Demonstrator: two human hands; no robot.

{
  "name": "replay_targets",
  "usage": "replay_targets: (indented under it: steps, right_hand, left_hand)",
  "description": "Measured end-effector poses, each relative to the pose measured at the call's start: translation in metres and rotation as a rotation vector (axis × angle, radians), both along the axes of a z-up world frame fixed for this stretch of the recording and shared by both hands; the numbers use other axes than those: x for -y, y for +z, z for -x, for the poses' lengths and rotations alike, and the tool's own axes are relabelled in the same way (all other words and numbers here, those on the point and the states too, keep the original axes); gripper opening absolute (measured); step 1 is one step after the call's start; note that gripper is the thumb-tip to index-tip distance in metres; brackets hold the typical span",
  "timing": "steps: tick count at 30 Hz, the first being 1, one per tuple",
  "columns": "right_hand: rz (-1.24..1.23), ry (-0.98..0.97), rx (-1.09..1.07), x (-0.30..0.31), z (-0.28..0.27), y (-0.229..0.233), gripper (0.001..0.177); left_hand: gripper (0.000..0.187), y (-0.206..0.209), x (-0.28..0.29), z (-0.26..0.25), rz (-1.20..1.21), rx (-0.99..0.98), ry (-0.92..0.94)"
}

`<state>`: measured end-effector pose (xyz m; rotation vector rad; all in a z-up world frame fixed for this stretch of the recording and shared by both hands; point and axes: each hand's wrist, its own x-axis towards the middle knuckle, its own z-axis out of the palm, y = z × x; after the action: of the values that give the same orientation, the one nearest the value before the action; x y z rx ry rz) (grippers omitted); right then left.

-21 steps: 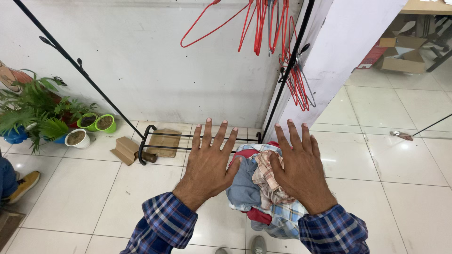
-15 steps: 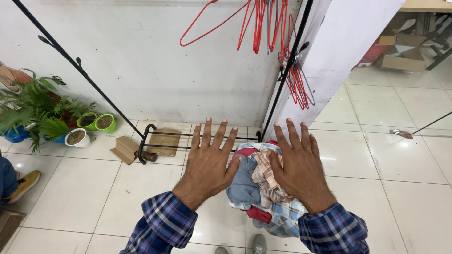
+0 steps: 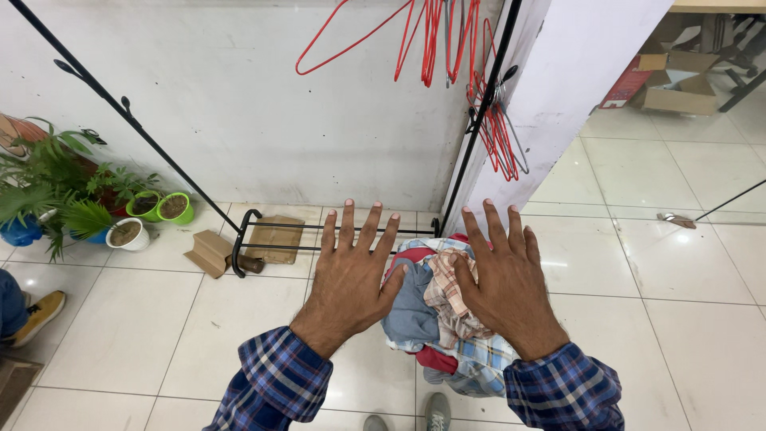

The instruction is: The person takes a plaid shirt from a pile, places it on a red hanger, hangs it on a clothing rack, and buttons it from top to bottom. Then they take a gray shirt, place it on a hanger, hang it on the rack, and begin buttoning it.

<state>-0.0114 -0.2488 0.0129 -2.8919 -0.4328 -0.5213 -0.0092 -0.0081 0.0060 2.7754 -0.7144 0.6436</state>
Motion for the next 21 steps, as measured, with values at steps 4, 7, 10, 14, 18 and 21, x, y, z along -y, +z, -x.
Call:
replay_targets:
  steps: [4,7,10,14,18,21]
  right_hand:
    - [0.002,-0.003,-0.004,0.0014,-0.0004,0.0004,0.065]
    - [-0.015,0.003,0.002,0.0000,0.0009,0.0007,0.066]
    - [-0.002,-0.007,-0.012,0.0025,0.0004,0.0028,0.066]
    - [-0.004,-0.007,-0.016,0.0013,-0.0020,0.0041,0.066]
    - [-0.022,-0.014,-0.025,0.0015,-0.0024,0.0050,0.065]
    - [-0.022,-0.019,-0.017,-0.0002,-0.0021,0.0059,0.065]
  left_hand:
    - [0.067,0.0002,0.0008,-0.0005,-0.002,0.009,-0.007]
    - [0.066,0.0017,-0.0005,-0.0001,-0.001,0.002,-0.011]
    - [0.065,0.0014,0.0026,-0.0017,0.003,0.015,-0.013]
    - [0.066,0.0019,0.0017,-0.0034,0.001,0.013,-0.014]
    - [0.065,0.0017,-0.0001,-0.0039,0.012,0.004,-0.022]
    - [0.065,0.0019,-0.0010,-0.0048,0.002,0.010,-0.025]
